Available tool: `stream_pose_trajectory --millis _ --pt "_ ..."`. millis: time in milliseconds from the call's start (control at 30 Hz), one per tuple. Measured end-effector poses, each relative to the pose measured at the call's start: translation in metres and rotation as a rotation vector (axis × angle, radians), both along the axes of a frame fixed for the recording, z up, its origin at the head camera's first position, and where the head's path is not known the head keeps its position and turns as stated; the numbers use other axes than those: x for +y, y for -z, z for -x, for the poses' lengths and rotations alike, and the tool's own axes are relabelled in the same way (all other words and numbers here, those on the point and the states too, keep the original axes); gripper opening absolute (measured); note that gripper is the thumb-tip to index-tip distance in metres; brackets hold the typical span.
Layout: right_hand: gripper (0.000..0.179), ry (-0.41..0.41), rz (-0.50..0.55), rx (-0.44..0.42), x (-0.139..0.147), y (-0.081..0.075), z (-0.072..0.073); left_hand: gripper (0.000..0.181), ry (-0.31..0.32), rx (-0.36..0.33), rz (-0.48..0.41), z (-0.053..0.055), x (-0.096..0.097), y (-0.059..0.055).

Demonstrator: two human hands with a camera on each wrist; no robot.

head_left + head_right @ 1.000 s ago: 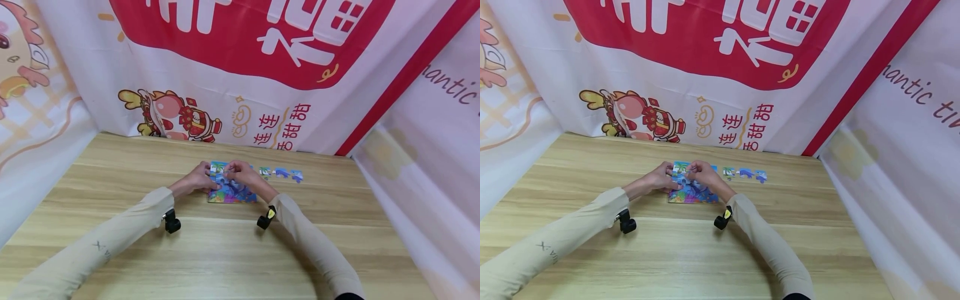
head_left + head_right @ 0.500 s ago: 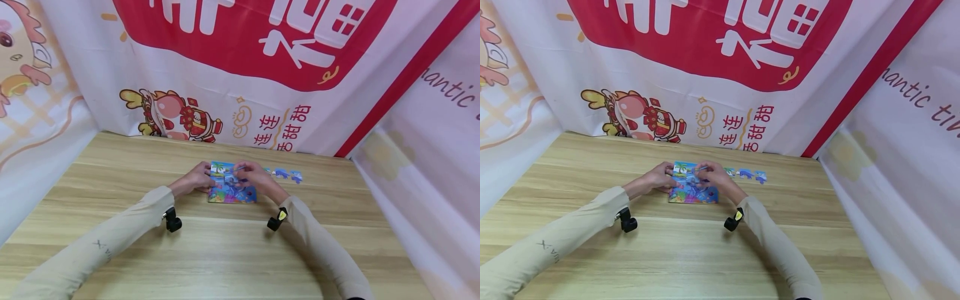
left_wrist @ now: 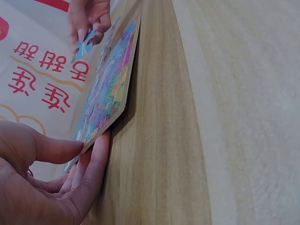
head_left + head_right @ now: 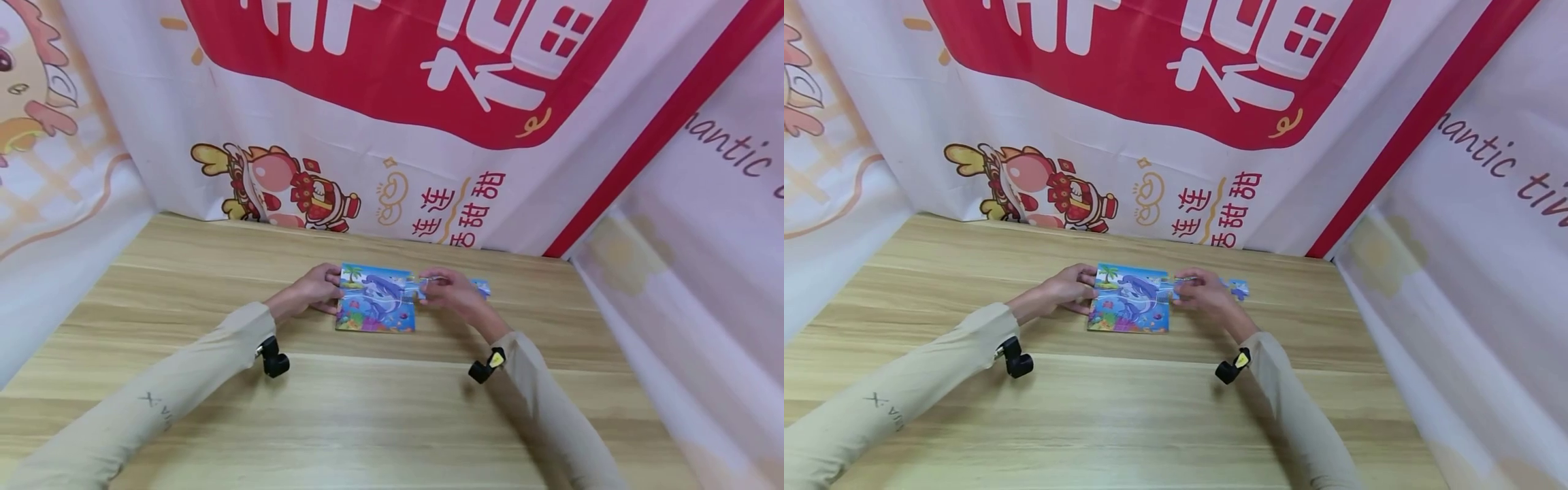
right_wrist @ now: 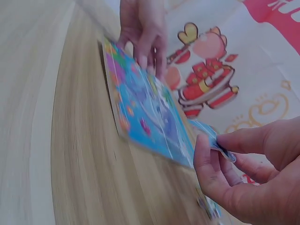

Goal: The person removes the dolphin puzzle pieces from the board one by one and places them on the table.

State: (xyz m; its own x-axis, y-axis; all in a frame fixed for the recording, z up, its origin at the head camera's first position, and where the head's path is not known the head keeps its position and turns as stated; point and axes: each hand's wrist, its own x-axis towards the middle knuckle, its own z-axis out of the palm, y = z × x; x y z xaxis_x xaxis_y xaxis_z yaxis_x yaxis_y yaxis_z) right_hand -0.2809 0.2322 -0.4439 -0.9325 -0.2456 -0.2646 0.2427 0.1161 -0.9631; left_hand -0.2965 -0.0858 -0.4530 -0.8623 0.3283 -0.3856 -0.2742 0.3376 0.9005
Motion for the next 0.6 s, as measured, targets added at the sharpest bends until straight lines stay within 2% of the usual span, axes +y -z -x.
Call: stream_pose_trajectory --millis 167,300,433,600 --pt "0.04 0.047 -0.035 0.008 0.019 -0.003 -0.004 0.065 0.004 0.021 -0.013 -0.001 0.003 0.0" --pt "0.039 0.032 -0.09 0.029 0.028 0.0 -0.006 0.065 0.006 0.021 -0.017 -0.003 0.001 -0.001" --pt "0.037 0.022 -0.185 0.067 0.031 0.004 -0.01 0.066 0.007 0.016 -0.017 -0.003 0.0 0.001" --pt "0.029 0.056 -0.29 0.133 0.026 0.005 -0.017 0.066 -0.001 0.017 -0.016 -0.002 0.001 0.001"
